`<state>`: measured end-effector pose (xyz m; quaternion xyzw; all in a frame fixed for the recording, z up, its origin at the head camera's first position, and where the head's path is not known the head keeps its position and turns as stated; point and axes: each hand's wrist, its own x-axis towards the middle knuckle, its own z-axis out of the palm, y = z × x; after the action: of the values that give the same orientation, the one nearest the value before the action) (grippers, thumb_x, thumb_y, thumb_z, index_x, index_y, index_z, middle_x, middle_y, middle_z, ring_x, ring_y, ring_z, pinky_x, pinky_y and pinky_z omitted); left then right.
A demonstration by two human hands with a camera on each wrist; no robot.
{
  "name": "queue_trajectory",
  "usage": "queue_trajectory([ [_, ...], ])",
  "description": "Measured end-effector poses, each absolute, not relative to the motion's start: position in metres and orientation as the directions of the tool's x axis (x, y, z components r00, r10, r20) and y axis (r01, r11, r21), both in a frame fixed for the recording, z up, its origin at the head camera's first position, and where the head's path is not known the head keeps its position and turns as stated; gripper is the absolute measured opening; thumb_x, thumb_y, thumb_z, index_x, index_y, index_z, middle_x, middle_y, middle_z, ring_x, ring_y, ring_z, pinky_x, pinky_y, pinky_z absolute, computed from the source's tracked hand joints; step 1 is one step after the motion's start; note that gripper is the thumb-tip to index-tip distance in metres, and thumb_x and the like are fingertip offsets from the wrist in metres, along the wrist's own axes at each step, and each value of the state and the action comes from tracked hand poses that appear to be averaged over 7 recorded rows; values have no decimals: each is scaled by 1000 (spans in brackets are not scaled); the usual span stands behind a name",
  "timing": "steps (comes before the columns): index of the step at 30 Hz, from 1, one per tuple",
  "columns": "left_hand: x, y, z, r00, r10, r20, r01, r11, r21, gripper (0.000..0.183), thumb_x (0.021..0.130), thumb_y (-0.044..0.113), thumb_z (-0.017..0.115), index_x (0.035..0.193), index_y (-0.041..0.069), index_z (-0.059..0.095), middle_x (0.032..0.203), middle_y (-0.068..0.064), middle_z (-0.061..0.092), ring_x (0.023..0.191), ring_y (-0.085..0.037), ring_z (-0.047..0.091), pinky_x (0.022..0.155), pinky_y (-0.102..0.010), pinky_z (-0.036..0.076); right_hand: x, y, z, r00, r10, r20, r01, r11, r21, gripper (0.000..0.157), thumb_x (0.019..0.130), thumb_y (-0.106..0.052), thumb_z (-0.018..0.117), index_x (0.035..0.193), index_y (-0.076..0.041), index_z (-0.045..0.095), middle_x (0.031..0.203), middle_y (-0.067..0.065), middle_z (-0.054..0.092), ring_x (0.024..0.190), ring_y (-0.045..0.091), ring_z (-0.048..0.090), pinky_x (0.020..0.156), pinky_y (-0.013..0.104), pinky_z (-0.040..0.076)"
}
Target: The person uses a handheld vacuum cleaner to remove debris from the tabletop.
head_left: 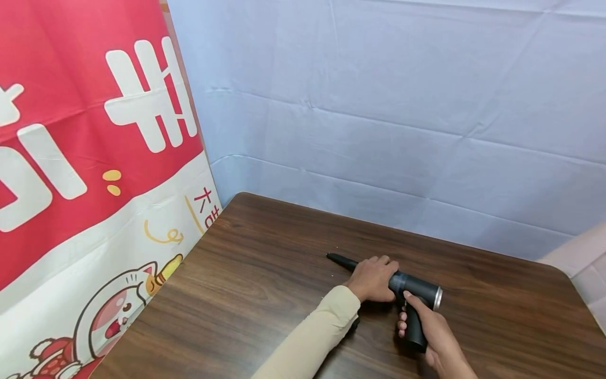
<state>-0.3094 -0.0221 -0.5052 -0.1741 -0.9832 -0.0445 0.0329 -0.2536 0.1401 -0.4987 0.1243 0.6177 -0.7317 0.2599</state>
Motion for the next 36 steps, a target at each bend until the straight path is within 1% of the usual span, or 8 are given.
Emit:
queue_trajectory([
  [6,-311,-23,-505,-938,341,67,345,936,73,52,88,42,74,136,30,58,125,9,58,91,-8,51,75,-23,42,-253,138,-498,-832,-223,-507,538,-106,-836,41,103,-40,58,109,-1,50,74,2,53,61,11,52,60,29,51],
  [11,-314,-23,-505,-936,347,60,351,933,74,49,88,42,75,134,31,59,123,10,58,90,-8,50,75,-22,41,-254,136,-497,-836,-222,-502,534,-115,-838,44,103,-41,58,116,0,47,76,2,53,62,11,52,61,29,51],
  [18,-316,-23,-507,-932,358,52,361,929,78,49,89,42,74,134,31,59,124,10,58,93,-8,51,75,-22,41,-253,135,-497,-839,-216,-499,529,-118,-840,42,104,-40,56,113,0,48,76,2,52,62,11,52,61,28,51],
  [25,-315,-19,-505,-927,371,48,374,924,84,45,89,41,74,131,31,60,119,10,58,89,-7,49,74,-22,40,-252,140,-499,-835,-219,-505,537,-124,-834,42,105,-40,56,116,-1,47,77,1,52,62,11,52,61,28,51],
  [32,-311,-12,-506,-928,367,62,371,926,69,44,89,42,74,128,31,60,117,11,58,86,-7,48,72,-22,40,-251,150,-501,-819,-233,-524,557,-109,-823,41,103,-42,58,110,-2,50,76,2,52,62,11,52,62,29,51],
  [33,-311,-11,-507,-928,368,62,372,926,62,44,89,43,74,129,31,60,117,11,58,87,-7,49,72,-22,40,-251,151,-501,-816,-234,-529,562,-106,-820,42,103,-42,58,110,-2,50,76,2,52,62,12,51,62,29,51],
  [36,-309,-8,-508,-927,370,63,373,926,47,46,89,44,73,131,31,59,118,12,58,89,-6,50,72,-22,41,-251,156,-501,-803,-245,-544,577,-86,-812,45,103,-43,56,118,-2,48,78,2,51,63,11,51,64,30,51],
])
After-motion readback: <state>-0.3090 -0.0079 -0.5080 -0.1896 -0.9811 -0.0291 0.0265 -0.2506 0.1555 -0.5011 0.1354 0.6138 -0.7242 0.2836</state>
